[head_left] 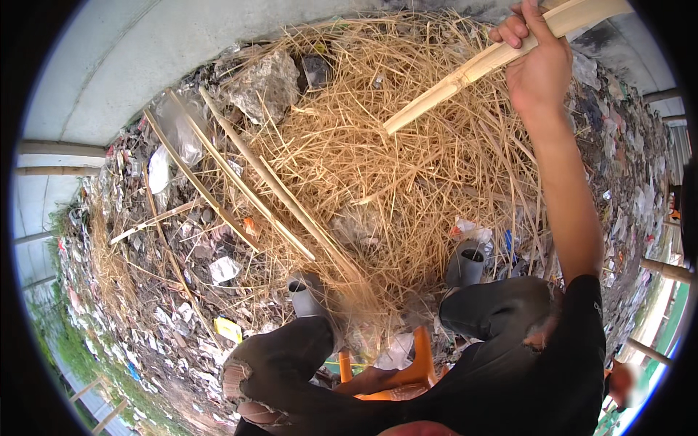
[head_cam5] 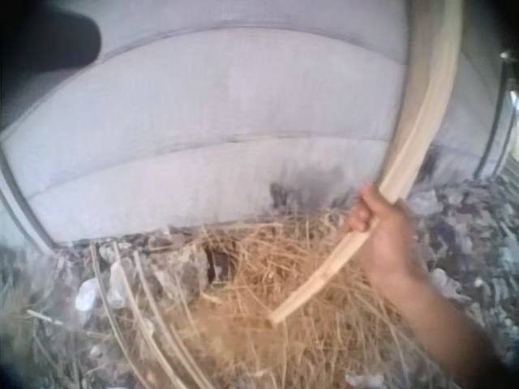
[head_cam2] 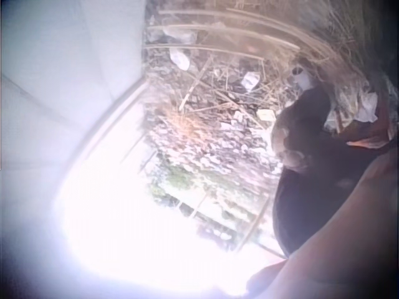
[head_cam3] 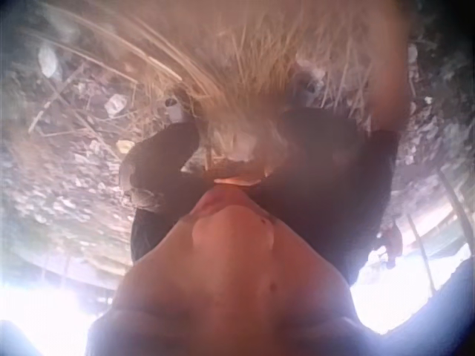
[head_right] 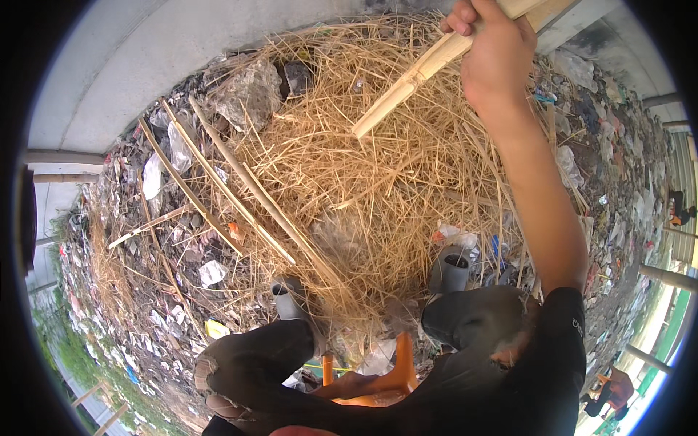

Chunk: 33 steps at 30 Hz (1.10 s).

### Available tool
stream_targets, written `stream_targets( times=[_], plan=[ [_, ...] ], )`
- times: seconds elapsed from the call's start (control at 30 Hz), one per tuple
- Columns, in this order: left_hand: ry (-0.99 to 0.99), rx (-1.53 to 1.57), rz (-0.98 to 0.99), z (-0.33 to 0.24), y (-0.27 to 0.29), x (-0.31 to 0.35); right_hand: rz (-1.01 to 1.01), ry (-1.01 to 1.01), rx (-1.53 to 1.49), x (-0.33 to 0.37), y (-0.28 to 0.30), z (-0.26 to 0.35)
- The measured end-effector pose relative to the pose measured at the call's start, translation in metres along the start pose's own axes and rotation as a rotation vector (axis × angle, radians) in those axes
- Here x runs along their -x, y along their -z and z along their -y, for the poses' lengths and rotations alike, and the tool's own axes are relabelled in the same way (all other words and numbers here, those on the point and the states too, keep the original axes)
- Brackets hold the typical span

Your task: The person sits on a pile of straw and debris, using a utility knife to split long bamboo poles into thin strips. They hold the bamboo with one hand and carefully slice along its length with the other, separating the material into usable slats.

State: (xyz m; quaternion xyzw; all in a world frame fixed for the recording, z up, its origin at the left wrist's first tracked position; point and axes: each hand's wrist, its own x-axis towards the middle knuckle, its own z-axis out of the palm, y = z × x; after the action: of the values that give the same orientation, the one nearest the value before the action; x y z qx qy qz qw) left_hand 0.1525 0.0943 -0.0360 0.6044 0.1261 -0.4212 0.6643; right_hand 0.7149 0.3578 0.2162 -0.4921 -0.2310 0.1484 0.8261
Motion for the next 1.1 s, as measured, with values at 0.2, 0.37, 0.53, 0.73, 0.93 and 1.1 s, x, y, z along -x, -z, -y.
stream_targets(
  times=[0.2, 0.37, 0.53, 0.73, 0.93, 1.1],
  plan=[
    [0.007, 0.131, -0.063, 0.029, 0.031, -0.021, 0.195, 0.096, -0.104, -0.007, -0.018, 0.030],
    [0.019, 0.088, -0.062, 0.053, 0.044, -0.033, 0.283, 0.114, -0.083, 0.037, -0.039, 0.095],
    [0.140, 0.304, -0.322, 0.098, 0.024, -0.013, 0.338, 0.124, -0.054, 0.089, -0.039, 0.162],
    [-0.007, -0.169, -0.860, 0.159, 0.053, 0.122, 0.410, 0.078, -0.168, 0.154, -0.091, 0.272],
    [-0.553, 0.305, -1.686, 0.028, 0.019, 0.265, 0.487, 0.157, -0.117, 0.230, -0.136, 0.335],
    [-1.023, 0.265, -2.087, -0.053, -0.012, 0.330, 0.696, 0.247, -0.055, 0.282, -0.186, 0.352]
  ],
)
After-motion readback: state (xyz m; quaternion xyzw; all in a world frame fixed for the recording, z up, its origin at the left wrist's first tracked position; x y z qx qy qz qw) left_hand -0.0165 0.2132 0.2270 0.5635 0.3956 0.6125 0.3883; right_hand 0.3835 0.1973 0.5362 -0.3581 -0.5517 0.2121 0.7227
